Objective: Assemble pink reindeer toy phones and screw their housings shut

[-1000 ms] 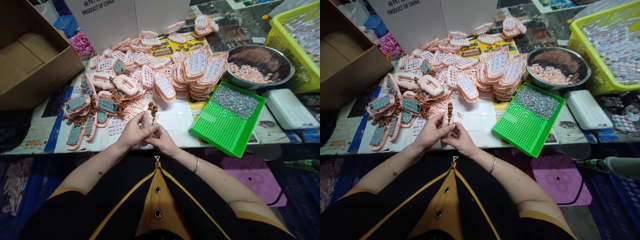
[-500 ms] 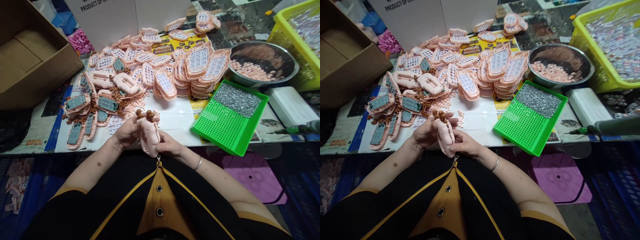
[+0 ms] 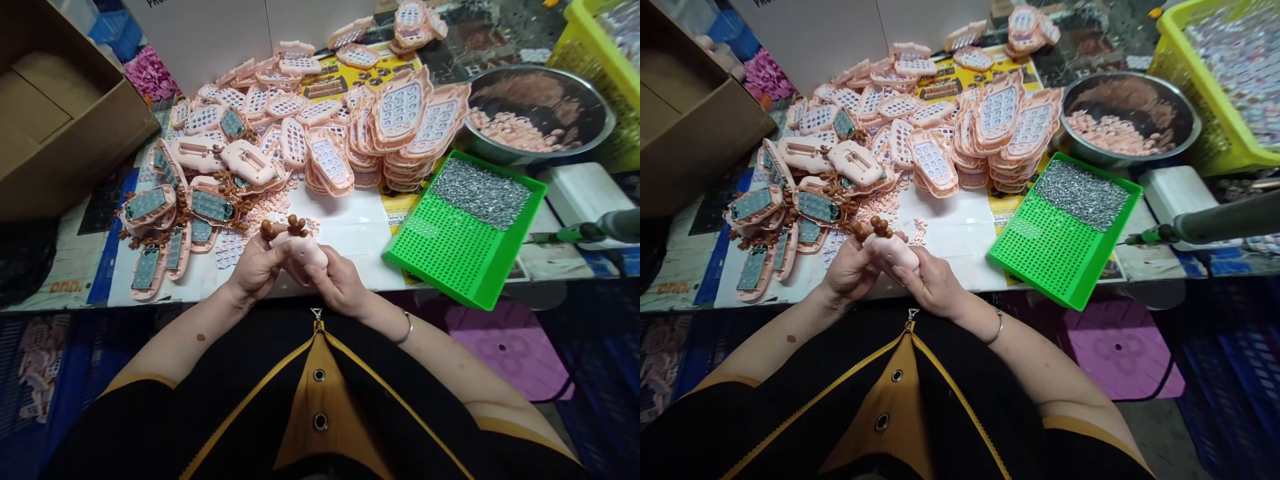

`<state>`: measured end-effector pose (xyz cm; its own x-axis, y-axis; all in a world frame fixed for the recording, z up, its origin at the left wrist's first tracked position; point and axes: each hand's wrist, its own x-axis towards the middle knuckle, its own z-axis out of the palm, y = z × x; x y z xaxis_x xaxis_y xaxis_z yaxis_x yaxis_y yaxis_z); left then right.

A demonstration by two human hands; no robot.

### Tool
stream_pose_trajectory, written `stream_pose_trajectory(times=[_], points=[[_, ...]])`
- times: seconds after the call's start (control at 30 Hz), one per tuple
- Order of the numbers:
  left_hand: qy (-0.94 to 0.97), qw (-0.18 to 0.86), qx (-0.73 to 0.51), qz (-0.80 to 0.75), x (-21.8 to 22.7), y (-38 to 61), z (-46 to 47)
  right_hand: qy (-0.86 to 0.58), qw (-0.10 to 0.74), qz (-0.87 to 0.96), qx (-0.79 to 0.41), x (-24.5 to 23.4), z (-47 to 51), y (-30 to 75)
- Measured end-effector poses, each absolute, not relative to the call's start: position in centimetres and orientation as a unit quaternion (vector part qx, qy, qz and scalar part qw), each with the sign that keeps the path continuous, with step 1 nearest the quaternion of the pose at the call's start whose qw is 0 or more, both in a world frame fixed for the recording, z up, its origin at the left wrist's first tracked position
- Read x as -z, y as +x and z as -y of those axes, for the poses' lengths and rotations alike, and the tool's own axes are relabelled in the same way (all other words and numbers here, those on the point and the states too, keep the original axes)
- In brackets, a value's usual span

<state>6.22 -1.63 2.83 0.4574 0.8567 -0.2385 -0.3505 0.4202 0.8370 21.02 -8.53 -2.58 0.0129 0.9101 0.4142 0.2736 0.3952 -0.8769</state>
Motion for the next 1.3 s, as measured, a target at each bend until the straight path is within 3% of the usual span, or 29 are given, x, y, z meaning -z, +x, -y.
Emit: stream_pose_trajectory(times=[0.47,0.7,0.87,0.97,1.07,1.17,1.3], points=[[0.646,0.557,-0.420,-0.309,-3.6,6.1,3.7,-0.427,0.639,0.610,-0.194,2.2,8.9,21.7],[0.813,0.356,-0.341,-0.311,-2.4,5.8,2.5,-0.393,0.720,0.268,-0.506,2.8,8.0,19.8],[0.856,0.209,-0.340,-0.329,-2.2,6.3,3.4,-0.372,0.714,0.143,-0.575,2.5,7.9,18.4],[0.838,0.268,-0.328,-0.345,-2.7,6.5,3.0,-0.389,0.704,0.162,-0.571,2.2,7.6,18.8],[0.712,0.498,-0.312,-0.384,-3.1,6.4,1.7,-0.434,0.665,0.292,-0.533,1.6,6.8,20.0],[0.482,0.722,-0.349,-0.354,-3.2,6.3,0.9,-0.482,0.588,0.495,-0.421,0.8,6.3,20.7],[0.385,0.772,-0.407,-0.301,-3.1,6.1,1.0,-0.514,0.476,0.663,-0.264,0.3,6.4,20.2]])
